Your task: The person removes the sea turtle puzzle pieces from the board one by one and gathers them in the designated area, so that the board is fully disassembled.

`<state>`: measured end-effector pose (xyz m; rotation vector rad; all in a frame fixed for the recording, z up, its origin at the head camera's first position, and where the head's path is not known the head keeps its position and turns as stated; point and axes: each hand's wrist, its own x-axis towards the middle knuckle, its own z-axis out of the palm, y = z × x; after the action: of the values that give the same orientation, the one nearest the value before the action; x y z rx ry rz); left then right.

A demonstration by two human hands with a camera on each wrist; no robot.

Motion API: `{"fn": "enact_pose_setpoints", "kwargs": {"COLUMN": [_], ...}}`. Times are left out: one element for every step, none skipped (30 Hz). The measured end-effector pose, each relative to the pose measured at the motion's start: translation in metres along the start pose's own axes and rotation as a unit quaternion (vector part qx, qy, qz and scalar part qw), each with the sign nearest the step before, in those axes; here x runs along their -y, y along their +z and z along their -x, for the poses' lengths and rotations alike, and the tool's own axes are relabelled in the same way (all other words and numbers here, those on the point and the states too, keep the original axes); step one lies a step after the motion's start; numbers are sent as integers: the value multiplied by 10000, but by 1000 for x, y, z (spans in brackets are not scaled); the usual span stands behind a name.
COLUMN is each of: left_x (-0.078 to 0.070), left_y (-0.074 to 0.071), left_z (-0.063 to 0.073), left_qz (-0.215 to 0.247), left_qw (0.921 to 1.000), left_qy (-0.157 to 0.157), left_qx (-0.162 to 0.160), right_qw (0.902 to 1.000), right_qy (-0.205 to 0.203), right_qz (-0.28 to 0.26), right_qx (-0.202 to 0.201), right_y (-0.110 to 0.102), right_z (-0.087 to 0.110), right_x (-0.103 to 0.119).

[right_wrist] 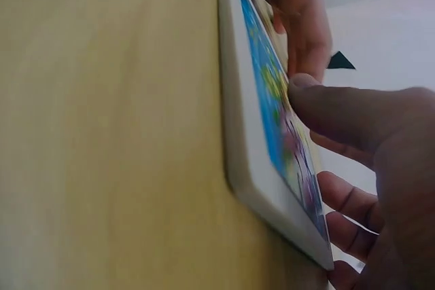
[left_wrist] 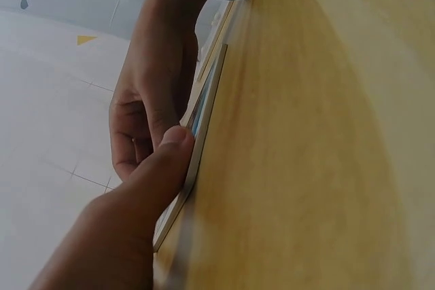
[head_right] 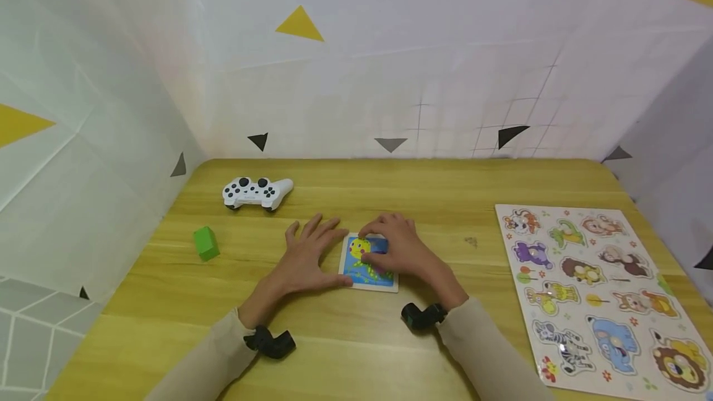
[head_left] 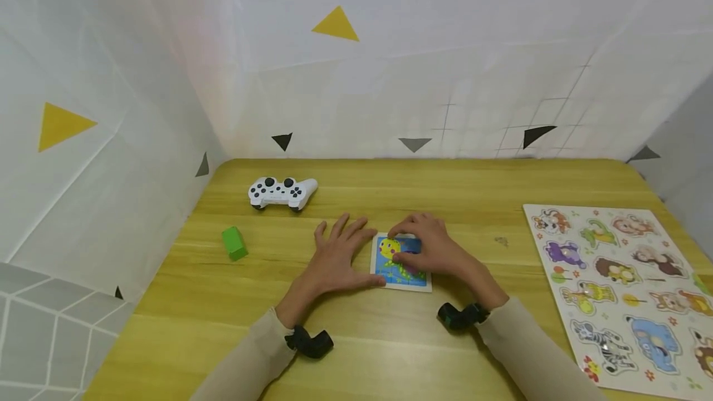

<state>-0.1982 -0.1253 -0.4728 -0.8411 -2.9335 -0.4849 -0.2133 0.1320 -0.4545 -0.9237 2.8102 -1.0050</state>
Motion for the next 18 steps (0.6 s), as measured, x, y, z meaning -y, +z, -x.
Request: {"fn": "enact_pose_setpoints", "kwargs": {"left_x": [0, 0, 1, 1, 1, 1, 2, 2, 2, 2, 2, 2, 2, 2, 2, 2, 3, 3], "left_y": [0, 0, 0, 0, 0, 0, 0, 0, 0, 0, 0, 0, 0, 0, 1, 1, 1, 1], "left_z": [0, -1, -1, -1, -2, -2, -3, -3, -3, -3, -3, -3, -3, -3, -3, -3, -2, -2], "left_qz": [17, 31, 49, 52, 70, 93, 117, 145, 180, 208, 254, 300, 355, 415, 463, 505, 538, 577], "left_qw": [10000, 10000, 10000, 10000, 10000, 9999, 9999, 9998, 9998, 9997, 9996, 9995, 9992, 9990, 9987, 9985, 9983, 9981], "left_qy": [-4, -14, -28, -44, -58, -73, -84, -92, -91, -93, -95, -101, -94, -82, -60, -33, 12, 66], "left_qx": [7, 14, 23, 37, 39, 43, 40, 29, 1, -26, -62, -87, -127, -169, -200, -200, -207, -203], "right_qw": [10000, 10000, 9999, 9998, 9998, 9997, 9997, 9997, 9997, 9997, 9997, 9997, 9997, 9996, 9996, 9995, 9994, 9993], "right_qy": [35, 75, 115, 154, 183, 198, 211, 213, 214, 215, 217, 227, 243, 263, 286, 312, 333, 354], "right_qz": [17, 32, 58, 79, 83, 87, 78, 52, 26, 1, -17, -18, -11, 10, 39, 63, 88, 98], "right_qx": [21, 40, 59, 77, 94, 103, 104, 97, 93, 89, 81, 72, 63, 54, 49, 42, 36, 33], "right_y": [-1, -2, -3, -4, -6, -7, -8, -8, -9, -9, -10, -10, -10, -10, -10, -10, -10, -10], "right_z": [1, 2, 3, 4, 4, 5, 5, 6, 6, 6, 6, 7, 7, 7, 7, 7, 7, 7], "right_x": [-2, -4, -5, -7, -8, -9, -10, -10, -10, -10, -10, -10, -10, -10, -10, -10, -10, -11]}}
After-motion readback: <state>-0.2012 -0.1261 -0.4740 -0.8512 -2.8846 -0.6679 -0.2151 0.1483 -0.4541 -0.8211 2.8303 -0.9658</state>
